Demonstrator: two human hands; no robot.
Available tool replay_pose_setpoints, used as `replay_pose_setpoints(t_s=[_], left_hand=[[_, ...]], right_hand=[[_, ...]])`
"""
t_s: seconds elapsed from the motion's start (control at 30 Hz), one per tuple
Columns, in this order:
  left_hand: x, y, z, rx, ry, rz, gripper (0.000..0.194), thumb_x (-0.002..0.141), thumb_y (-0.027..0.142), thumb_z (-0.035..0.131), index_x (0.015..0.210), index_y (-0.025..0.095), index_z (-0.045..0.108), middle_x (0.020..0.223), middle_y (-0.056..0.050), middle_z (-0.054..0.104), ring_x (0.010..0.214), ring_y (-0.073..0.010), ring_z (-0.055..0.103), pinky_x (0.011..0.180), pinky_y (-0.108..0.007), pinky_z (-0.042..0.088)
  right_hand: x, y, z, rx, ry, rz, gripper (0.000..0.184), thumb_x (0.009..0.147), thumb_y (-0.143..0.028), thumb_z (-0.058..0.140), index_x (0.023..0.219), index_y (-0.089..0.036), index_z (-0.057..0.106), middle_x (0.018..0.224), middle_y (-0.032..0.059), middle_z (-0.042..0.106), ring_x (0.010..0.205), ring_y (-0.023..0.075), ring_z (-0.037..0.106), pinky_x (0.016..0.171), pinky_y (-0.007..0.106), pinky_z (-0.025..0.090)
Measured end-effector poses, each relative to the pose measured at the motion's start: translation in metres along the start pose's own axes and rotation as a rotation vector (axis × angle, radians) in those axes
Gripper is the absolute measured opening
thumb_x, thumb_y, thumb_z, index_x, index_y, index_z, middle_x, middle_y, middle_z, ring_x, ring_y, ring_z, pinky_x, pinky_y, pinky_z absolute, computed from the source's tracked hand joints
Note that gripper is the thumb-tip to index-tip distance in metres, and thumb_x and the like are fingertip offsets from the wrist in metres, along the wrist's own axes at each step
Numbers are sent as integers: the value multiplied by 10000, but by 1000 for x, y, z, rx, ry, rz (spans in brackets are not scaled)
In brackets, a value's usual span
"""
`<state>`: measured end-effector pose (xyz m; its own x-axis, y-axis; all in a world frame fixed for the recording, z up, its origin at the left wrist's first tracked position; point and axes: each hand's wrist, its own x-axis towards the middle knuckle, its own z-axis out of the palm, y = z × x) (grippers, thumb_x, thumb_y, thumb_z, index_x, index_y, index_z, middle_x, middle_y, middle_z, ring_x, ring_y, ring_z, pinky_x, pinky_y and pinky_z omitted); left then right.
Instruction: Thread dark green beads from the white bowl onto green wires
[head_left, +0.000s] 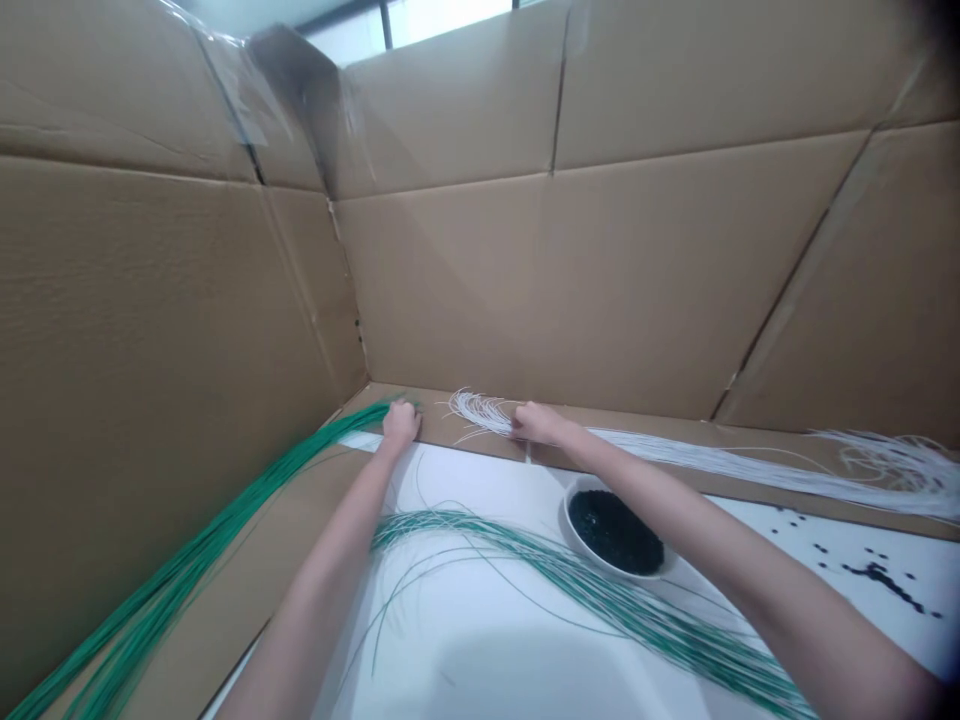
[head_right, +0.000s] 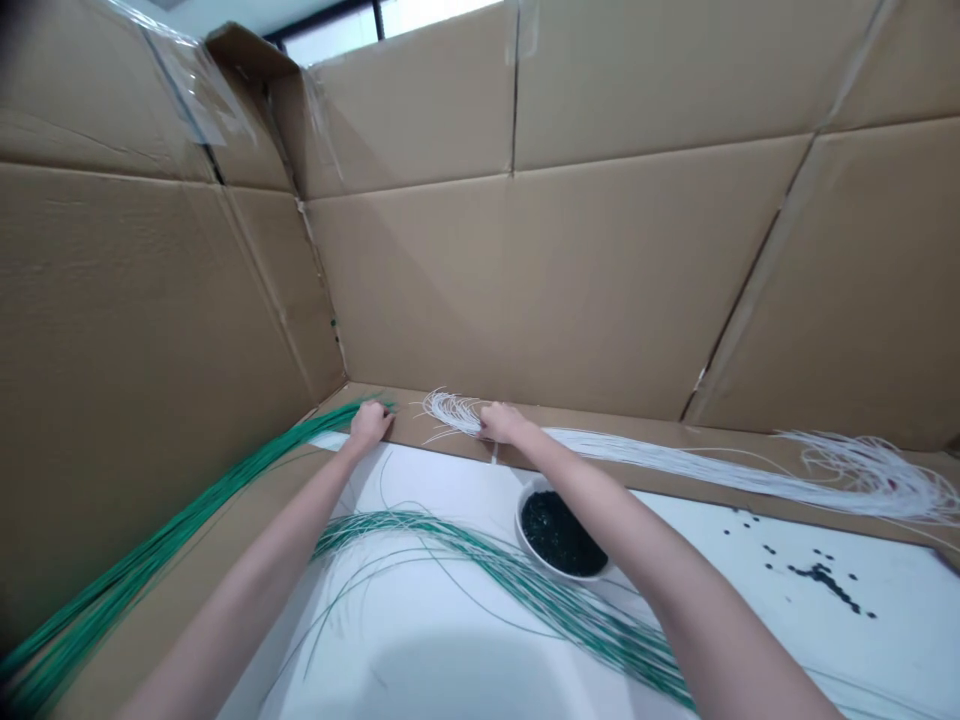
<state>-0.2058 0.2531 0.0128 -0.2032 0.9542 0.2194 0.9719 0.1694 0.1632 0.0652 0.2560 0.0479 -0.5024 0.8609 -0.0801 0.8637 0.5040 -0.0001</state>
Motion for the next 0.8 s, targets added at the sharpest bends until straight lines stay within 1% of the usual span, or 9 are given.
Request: replay_pose_setpoints(t_s=[0.07, 0.17, 0.23, 0.33, 0.43, 0.57, 0.7, 0.8], left_hand=[[4, 3, 5, -6, 14, -67, 257, 789, 259, 454, 894, 130, 650, 1040, -164, 562, 989, -246, 527, 778, -294, 443], [8, 3, 10, -31, 16, -116, 256, 799, 219, 424, 901, 132, 642, 997, -173, 586, 933, -246, 561, 741, -301, 451], [9, 2, 11, -56, 9, -128, 250, 799, 199, 420, 896, 128, 640, 965, -178, 600, 913, -252, 573, 735, -310, 448], [11, 0, 10, -114, 0, -127, 227, 785, 183, 450, 921, 139, 626, 949, -165, 612, 934, -256, 565, 759, -317, 436], [14, -2, 8, -205, -2, -128, 224, 775, 184, 484, 964, 159, 602, 959, -133, 612, 972, -248, 544, 801, -319, 422], [23, -6, 3, -371, -27, -148, 227, 811, 216, 474, 1003, 137, 564, 991, -102, 587, 980, -208, 530, 849, -327, 414], [29, -8, -5, -552, -115, -203, 311, 830, 296, 469, 1091, 128, 485, 1074, -85, 520, 928, -177, 533, 783, -376, 462], [26, -7, -18, -676, -196, -224, 320, 828, 297, 472, 1100, 128, 477, 1081, -87, 514, 926, -179, 532, 775, -379, 466]], right_hand=[[13, -12, 1, 15, 22, 9, 301, 728, -397, 548, 911, -182, 652, 964, 117, 638, 852, 217, 600, 646, 240, 426], [31, -25, 2, 47, 49, 32, 316, 732, -407, 547, 954, -199, 630, 1021, 114, 620, 912, 227, 581, 680, 248, 427], [40, -29, 3, 79, 44, 54, 304, 717, -400, 562, 934, -201, 638, 1015, 115, 622, 908, 237, 584, 677, 256, 431], [48, -30, 5, 135, 34, 88, 261, 706, -321, 567, 916, -191, 651, 993, 126, 629, 872, 243, 599, 653, 259, 433], [52, -28, 5, 194, 45, 119, 248, 721, -246, 525, 926, -190, 654, 988, 127, 631, 861, 231, 605, 638, 243, 427], [50, -23, 2, 271, 76, 176, 257, 713, -228, 529, 928, -172, 657, 949, 122, 645, 835, 213, 613, 626, 219, 421], [46, -18, -2, 343, 150, 236, 221, 715, -210, 535, 888, -159, 663, 888, 115, 656, 810, 198, 614, 637, 212, 418], [39, -17, -7, 393, 244, 281, 196, 728, -188, 520, 869, -164, 653, 892, 113, 650, 829, 198, 607, 653, 217, 416]])
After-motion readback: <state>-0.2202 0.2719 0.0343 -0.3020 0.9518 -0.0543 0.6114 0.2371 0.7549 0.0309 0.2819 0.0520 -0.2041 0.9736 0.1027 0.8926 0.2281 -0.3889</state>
